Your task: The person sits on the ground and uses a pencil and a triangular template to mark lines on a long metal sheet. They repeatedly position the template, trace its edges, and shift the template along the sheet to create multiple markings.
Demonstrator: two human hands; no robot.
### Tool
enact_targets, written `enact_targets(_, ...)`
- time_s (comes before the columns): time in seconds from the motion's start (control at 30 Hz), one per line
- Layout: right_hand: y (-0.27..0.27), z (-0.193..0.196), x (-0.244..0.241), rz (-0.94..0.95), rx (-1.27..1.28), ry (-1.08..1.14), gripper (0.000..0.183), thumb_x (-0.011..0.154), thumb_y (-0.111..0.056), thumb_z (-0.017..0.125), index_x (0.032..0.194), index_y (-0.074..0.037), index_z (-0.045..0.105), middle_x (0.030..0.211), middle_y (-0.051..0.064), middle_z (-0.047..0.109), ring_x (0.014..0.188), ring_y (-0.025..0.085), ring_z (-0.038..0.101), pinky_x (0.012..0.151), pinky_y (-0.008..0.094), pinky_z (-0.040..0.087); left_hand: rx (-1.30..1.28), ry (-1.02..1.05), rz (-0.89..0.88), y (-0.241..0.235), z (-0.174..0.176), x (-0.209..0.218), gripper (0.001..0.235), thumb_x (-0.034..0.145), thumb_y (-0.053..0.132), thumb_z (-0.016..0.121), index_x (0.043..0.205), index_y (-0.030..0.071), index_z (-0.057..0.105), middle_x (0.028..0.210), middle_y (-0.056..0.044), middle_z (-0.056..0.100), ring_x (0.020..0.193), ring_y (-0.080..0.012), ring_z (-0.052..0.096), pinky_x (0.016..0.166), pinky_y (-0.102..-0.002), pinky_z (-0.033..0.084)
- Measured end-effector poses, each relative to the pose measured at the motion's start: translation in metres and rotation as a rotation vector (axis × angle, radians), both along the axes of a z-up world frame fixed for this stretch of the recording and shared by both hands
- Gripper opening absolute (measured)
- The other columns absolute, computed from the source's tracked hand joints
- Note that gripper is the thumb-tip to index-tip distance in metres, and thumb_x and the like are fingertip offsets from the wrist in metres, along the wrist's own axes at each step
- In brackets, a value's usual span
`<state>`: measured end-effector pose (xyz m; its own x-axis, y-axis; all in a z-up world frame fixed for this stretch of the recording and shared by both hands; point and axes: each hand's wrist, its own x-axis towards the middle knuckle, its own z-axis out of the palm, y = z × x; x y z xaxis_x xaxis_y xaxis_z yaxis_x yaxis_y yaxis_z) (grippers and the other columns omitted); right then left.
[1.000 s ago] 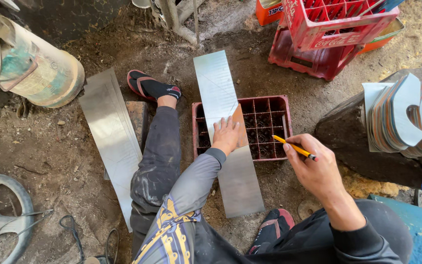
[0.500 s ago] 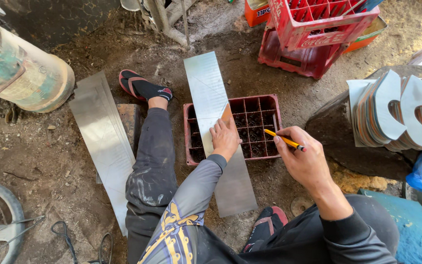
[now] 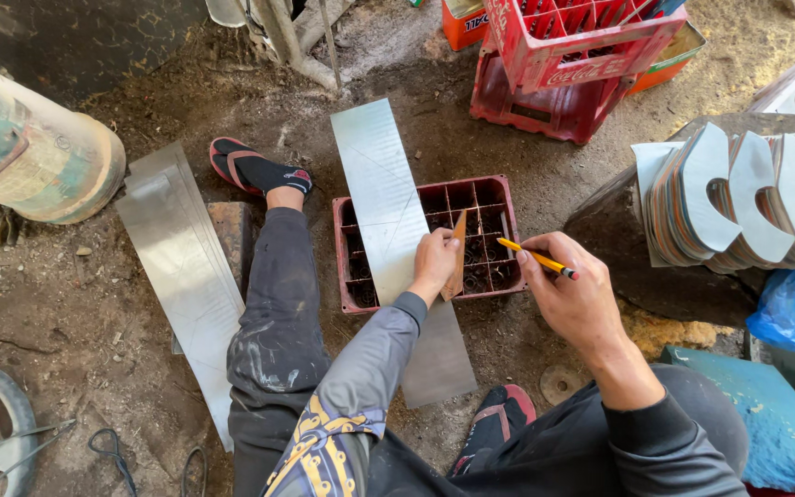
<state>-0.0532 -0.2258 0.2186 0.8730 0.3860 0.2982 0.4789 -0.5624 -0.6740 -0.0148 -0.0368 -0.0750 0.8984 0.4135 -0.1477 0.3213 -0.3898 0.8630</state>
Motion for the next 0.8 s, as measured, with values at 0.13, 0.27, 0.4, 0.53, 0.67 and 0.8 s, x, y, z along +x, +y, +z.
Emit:
enact_targets(0.13,-0.003,0.001,-0.001,-0.003,0.000,-0.006,0.015,0.096,-0.013,0.071,0.101,0.001,0.069,0.090,0.015,0.071,0.078,0.026,0.072,0.069,0.036,0.056,0.054,-0.026,0.039,-0.012,0.018,0.015,0.026,0.093,0.021,0.067,0.113,0.006,0.073,0.104,-0.019,0.067,0.099,-0.0372,0.065,0.088,-0.045,0.051)
enact_targets(0.27,-0.007,-0.002,0.000,-0.015,-0.025,-0.032,0.015,0.096,-0.012,0.071,0.100,0.001,0.068,0.091,0.016,0.072,0.080,0.028,0.071,0.071,0.036,0.056,-0.019,-0.170,0.040,-0.014,0.029,0.032,0.032,0.095,0.023,0.067,0.122,0.005,0.071,0.108,-0.019,0.070,0.101,-0.0344,0.068,0.092,-0.043,0.054)
enact_targets(0.4,-0.007,-0.004,0.001,-0.017,-0.038,-0.020,0.015,0.096,-0.013,0.072,0.100,0.001,0.068,0.091,0.016,0.071,0.080,0.028,0.071,0.071,0.037,0.055,-0.026,-0.126,0.042,-0.016,0.029,0.025,0.058,0.094,0.025,0.066,0.143,-0.001,0.050,0.118,-0.025,0.061,0.107,-0.0370,0.063,0.093,-0.045,0.051)
enact_targets(0.53,-0.005,-0.004,0.002,-0.019,-0.059,-0.007,0.015,0.096,-0.013,0.072,0.100,0.001,0.068,0.091,0.016,0.071,0.079,0.029,0.071,0.070,0.037,0.055,0.025,-0.070,0.093,0.001,0.010,-0.041,0.047,0.097,0.025,0.065,0.138,0.001,0.059,0.120,-0.022,0.061,0.115,-0.0363,0.057,0.102,-0.046,0.045)
enact_targets(0.67,-0.002,-0.005,0.001,0.004,-0.042,0.004,0.016,0.098,-0.014,0.072,0.101,0.001,0.068,0.089,0.016,0.071,0.076,0.026,0.071,0.067,0.036,0.055,0.288,-0.119,0.430,0.028,-0.038,-0.146,0.037,0.094,0.026,0.064,0.121,-0.001,0.066,0.113,-0.017,0.069,0.113,-0.0348,0.058,0.100,-0.048,0.044)
enact_targets(0.8,0.003,-0.001,-0.003,0.031,-0.038,-0.018,0.015,0.099,-0.014,0.072,0.102,0.001,0.068,0.088,0.016,0.070,0.076,0.026,0.070,0.068,0.035,0.054,-0.548,0.252,0.638,0.027,-0.089,-0.207,0.041,0.105,0.034,0.053,0.110,-0.004,0.066,0.103,-0.010,0.071,0.095,-0.0227,0.066,0.083,-0.039,0.051)
